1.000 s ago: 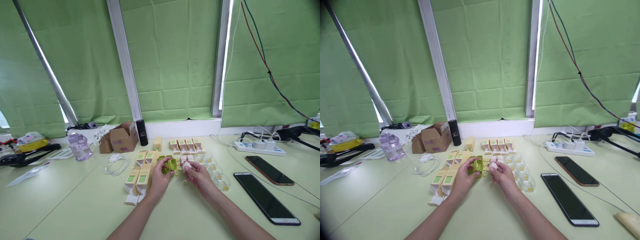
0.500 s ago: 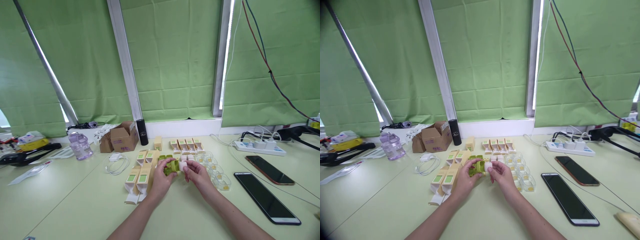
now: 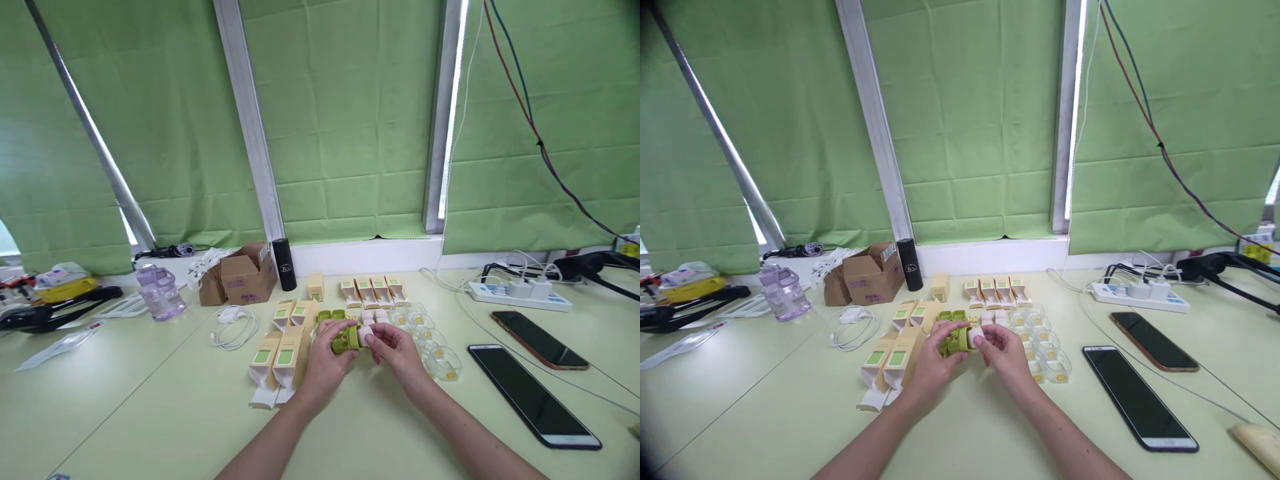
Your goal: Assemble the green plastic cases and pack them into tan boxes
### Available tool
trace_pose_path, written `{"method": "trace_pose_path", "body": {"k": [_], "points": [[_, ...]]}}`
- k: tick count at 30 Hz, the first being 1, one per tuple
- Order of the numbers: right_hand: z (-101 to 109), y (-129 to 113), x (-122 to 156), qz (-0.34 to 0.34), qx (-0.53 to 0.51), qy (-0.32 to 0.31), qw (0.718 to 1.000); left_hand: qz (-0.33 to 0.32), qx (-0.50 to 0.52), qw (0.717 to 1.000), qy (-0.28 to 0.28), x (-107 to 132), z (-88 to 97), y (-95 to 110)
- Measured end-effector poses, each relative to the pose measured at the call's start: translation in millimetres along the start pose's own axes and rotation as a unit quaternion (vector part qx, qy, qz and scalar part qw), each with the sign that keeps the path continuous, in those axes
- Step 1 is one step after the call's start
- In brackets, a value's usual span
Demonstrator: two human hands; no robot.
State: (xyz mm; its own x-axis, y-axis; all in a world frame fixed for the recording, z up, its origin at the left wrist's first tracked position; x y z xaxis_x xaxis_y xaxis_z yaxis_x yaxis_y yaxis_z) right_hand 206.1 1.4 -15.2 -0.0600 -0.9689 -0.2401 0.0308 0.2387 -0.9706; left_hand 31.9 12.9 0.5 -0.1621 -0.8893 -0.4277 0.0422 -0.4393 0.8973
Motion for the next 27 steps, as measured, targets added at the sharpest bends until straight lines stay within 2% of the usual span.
{"method": "trace_pose_path", "body": {"k": [8, 14, 19, 24, 27], "points": [[-2.7, 5.8, 0.6, 0.013, 0.022, 0.007, 1.0, -0.023, -0.015, 0.999, -0.021, 1.2, 0.1, 0.7], [-3.5, 9.5, 3.5, 0.018, -0.004, 0.016, 1.0, -0.027, -0.018, 0.999, -0.026, 2.2, -0.1, -0.4], [-3.4, 7.0, 5.4, 0.038, 0.022, -0.005, 0.999, -0.035, -0.025, 0.998, -0.043, 2.7, 0.1, -1.1], [-4.5, 5.4, 5.7, 0.03, -0.003, -0.002, 1.0, -0.014, -0.036, 0.999, -0.011, 7.3, 0.3, -2.9], [-5.8, 4.0, 6.1, 0.023, -0.044, 0.005, 0.999, -0.056, -0.074, 0.996, 0.007, 11.7, -2.5, -0.1]]}}
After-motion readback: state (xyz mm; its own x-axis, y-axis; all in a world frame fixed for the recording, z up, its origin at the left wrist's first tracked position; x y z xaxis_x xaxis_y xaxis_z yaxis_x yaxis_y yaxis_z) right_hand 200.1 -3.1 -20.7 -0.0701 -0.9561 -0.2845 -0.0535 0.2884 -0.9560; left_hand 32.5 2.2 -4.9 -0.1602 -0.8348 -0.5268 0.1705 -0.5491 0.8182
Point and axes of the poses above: each hand's wrist, its own x-axis away from the middle knuckle, its own z-axis out of the back of the hand, y = z × x, the point moved 3 cm from there along -x, towards the middle knuckle, and after that the axes turned 12 degrees about x, right-handed, at the moved point
